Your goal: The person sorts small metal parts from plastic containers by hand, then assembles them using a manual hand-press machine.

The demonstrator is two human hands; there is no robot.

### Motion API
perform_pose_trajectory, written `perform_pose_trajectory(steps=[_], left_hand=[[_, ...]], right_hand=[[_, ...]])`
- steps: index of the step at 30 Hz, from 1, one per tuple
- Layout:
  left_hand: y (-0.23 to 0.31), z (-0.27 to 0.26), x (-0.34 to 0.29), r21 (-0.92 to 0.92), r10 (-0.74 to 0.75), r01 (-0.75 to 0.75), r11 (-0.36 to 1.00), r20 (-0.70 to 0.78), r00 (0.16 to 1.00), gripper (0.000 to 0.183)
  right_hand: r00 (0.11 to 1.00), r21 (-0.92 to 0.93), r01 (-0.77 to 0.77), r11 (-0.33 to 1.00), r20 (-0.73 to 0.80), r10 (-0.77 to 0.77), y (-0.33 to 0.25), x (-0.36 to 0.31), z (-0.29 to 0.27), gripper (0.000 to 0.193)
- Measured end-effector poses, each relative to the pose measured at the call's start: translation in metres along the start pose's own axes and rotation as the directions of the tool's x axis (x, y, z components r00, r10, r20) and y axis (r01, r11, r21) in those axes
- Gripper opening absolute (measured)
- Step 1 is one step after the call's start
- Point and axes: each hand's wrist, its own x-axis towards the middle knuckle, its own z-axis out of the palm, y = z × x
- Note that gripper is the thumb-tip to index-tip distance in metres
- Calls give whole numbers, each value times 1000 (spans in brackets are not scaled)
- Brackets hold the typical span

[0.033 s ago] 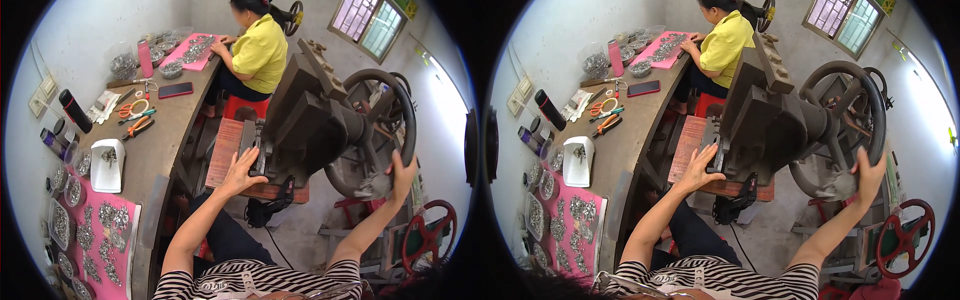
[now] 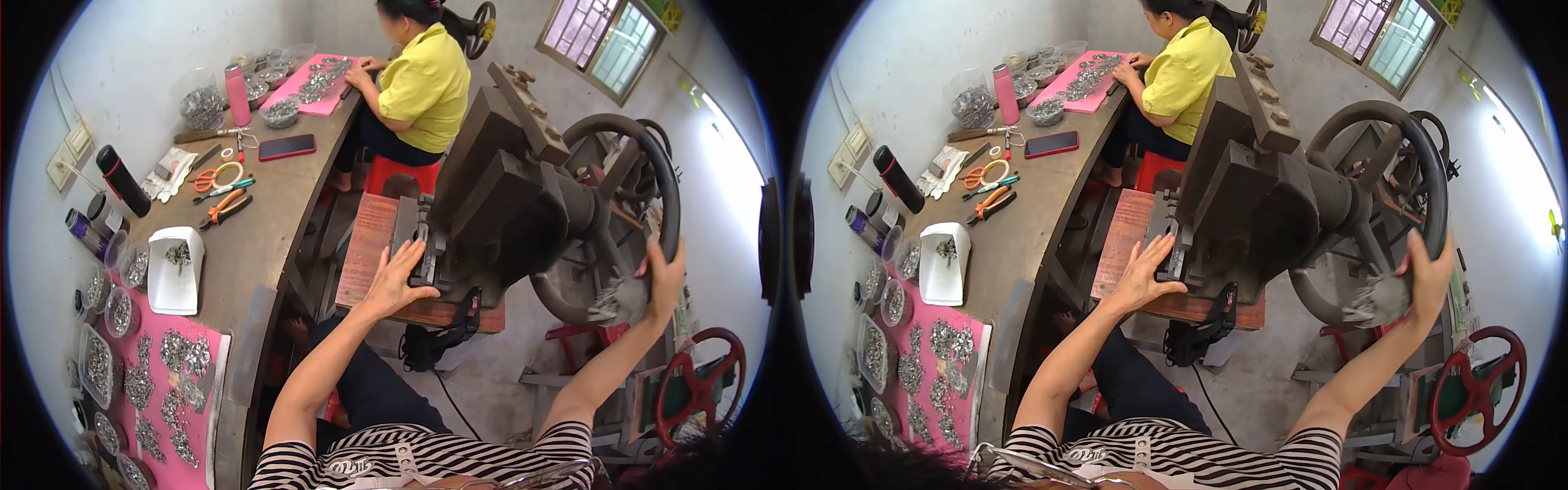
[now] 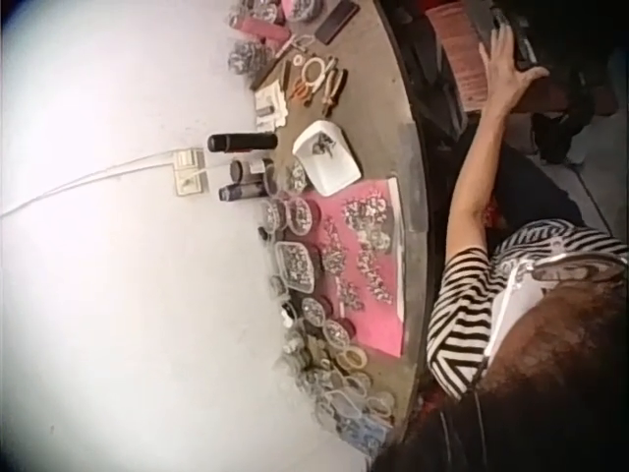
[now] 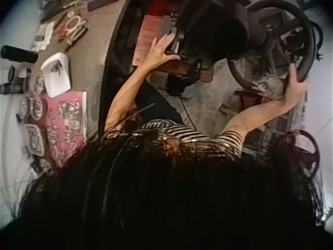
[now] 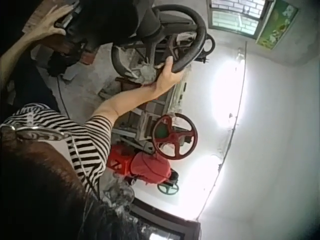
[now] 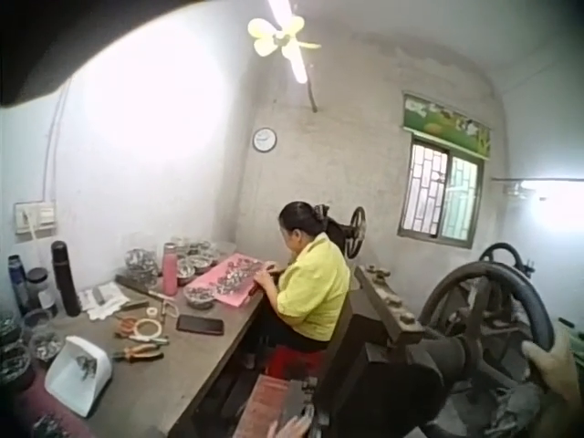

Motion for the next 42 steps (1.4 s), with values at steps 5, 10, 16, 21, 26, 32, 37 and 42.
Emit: perform_pose_trajectory(steps=[5,10,16,21,26,32,37,42], left_hand=[[1,9,20,33,-28,27,999,36,999,107],[-4,8,27,29,-47,47,998,24,999,107],[-11,13,22,45,-38,37,998,28,999,107],[-5,8,27,22,-44,44,999,14,999,107],[-2,8,28,47,-51,50,998,15,999,108],[-6,14,15,38,-62,60,997,46,997,107],[-20,1,27,-48,47,-47,998,12,999,91],[-60,-18,74,-526,-118,-22,850,-231,966,47]], right_hand=[[982,64,-20,998,188,8,-5,72,-13,37],[996,47,60,997,68,-63,10,31,-17,39],[945,55,152,987,-299,-129,66,-67,36,22],[997,-134,-21,991,68,30,-4,27,-4,52],[990,-160,84,984,127,-64,-18,67,-10,54],[840,-225,124,966,-495,-223,91,-101,49,48],[992,-334,67,940,-81,-99,9,2,-6,52],[948,-407,249,879,-81,-306,-4,80,-12,59]])
